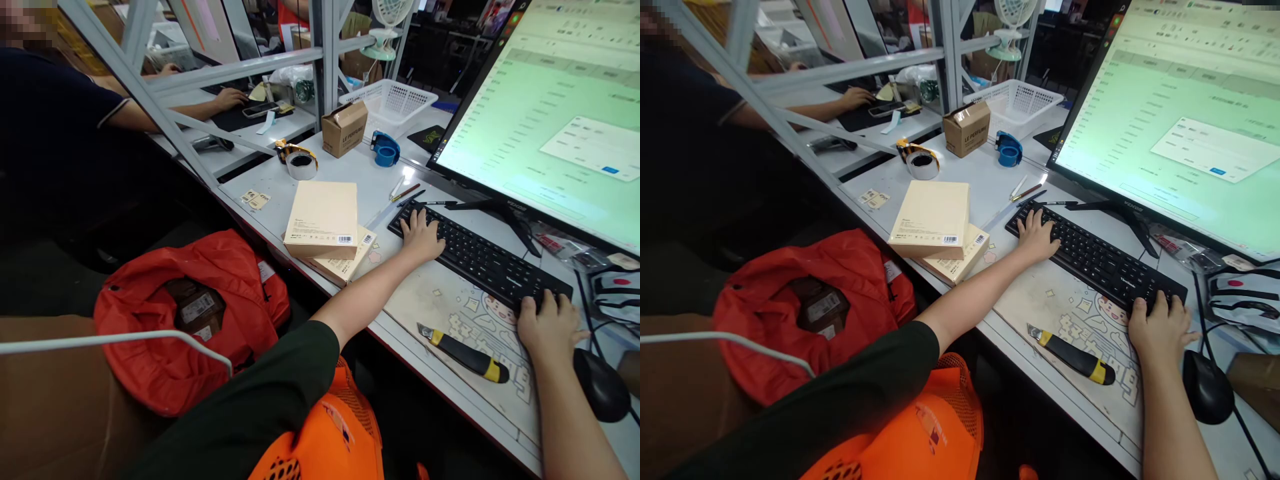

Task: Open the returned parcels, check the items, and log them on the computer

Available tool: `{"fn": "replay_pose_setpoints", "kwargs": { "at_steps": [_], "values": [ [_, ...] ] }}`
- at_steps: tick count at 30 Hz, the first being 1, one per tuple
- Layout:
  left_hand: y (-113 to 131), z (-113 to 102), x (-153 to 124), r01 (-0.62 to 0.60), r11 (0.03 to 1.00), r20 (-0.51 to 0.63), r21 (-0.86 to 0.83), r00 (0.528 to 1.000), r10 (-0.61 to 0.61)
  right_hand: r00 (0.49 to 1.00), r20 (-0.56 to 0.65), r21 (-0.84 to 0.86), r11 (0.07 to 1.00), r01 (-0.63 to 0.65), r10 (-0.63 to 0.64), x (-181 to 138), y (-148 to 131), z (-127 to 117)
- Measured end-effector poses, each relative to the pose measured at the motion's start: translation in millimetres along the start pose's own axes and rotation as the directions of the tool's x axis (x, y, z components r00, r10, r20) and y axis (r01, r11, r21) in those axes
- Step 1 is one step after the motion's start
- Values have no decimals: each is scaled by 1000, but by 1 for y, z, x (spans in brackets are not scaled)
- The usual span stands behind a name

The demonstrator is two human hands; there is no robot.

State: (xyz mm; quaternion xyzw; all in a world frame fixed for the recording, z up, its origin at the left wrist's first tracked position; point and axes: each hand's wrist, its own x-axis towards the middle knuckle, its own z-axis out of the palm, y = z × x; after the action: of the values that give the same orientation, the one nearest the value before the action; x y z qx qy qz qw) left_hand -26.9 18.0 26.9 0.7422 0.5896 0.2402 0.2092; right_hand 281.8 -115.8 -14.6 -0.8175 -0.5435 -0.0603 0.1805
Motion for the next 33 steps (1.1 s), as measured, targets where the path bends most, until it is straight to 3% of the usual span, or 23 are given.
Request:
{"fn": "replay_pose_setpoints", "kwargs": {
  "at_steps": [5,10,14,24,33],
  "values": [
    [1,-2,0,9,1000,5,-2,1000,-9,1000,-4,6,1000,7,-7,0,0,-1],
    [2,-3,-1,14,1000,8,-7,1000,-14,985,-164,57,996,62,-52,1,3,0],
    [2,-4,-2,9,1000,12,-11,1000,-9,972,-225,37,997,74,-64,0,3,0],
    [2,-1,-1,15,1000,-1,8,1000,-15,947,-272,11,983,182,-172,2,9,6],
    [0,-1,1,3,1000,20,-2,1000,-3,954,-247,-17,985,172,-171,2,9,7]
  ]
}}
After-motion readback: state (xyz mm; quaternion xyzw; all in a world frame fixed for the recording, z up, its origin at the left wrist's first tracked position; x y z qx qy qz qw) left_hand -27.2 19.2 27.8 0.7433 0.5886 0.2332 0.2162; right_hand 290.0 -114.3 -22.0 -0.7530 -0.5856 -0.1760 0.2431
